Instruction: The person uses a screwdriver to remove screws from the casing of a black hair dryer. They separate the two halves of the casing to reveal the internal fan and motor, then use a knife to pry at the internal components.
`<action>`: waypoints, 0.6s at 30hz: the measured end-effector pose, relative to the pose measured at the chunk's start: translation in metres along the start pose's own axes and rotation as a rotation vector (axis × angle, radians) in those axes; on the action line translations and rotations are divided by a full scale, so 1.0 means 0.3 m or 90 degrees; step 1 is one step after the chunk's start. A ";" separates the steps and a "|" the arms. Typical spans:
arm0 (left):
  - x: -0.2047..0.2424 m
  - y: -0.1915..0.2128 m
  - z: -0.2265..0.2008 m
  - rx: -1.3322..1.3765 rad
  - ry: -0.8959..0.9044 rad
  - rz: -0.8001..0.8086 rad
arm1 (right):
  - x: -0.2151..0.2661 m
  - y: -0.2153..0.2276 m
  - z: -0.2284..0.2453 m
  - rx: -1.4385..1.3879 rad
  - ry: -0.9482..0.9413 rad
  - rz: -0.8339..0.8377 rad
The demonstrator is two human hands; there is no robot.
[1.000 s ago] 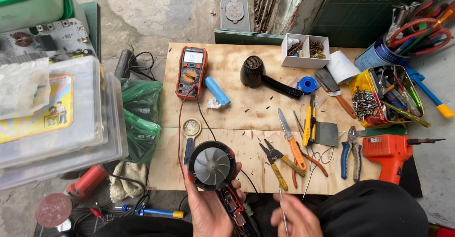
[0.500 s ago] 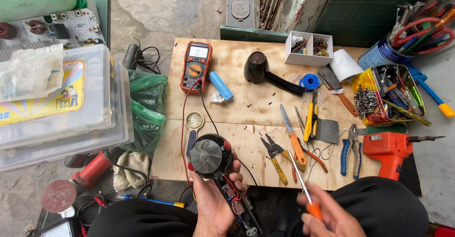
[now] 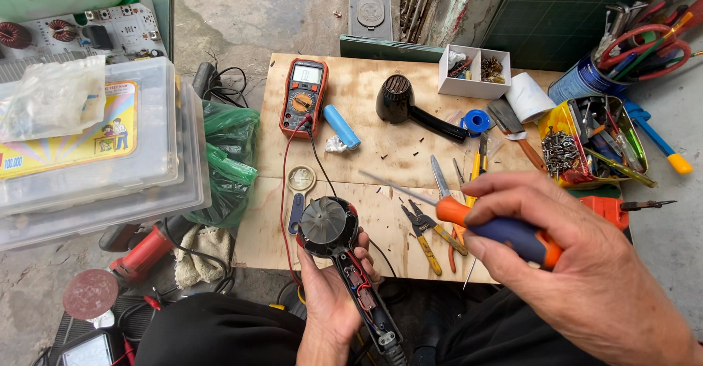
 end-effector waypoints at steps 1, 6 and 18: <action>-0.005 0.005 -0.002 0.006 0.006 0.010 | -0.010 0.002 0.018 -0.016 0.014 -0.014; 0.004 0.000 0.003 0.002 0.006 0.010 | -0.026 -0.028 0.095 0.035 -0.076 -0.171; 0.035 -0.040 0.017 -0.091 -0.042 0.012 | -0.093 -0.125 0.149 0.117 0.168 -0.203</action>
Point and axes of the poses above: each hand's wrist, its own x-axis away from the middle knuckle, its own y-axis out of the back of the hand, z = x × y, the point moved 4 cm from there along -x, towards the middle knuckle, and after that the axes turned 4 degrees about -x, right-handed, at the moved point
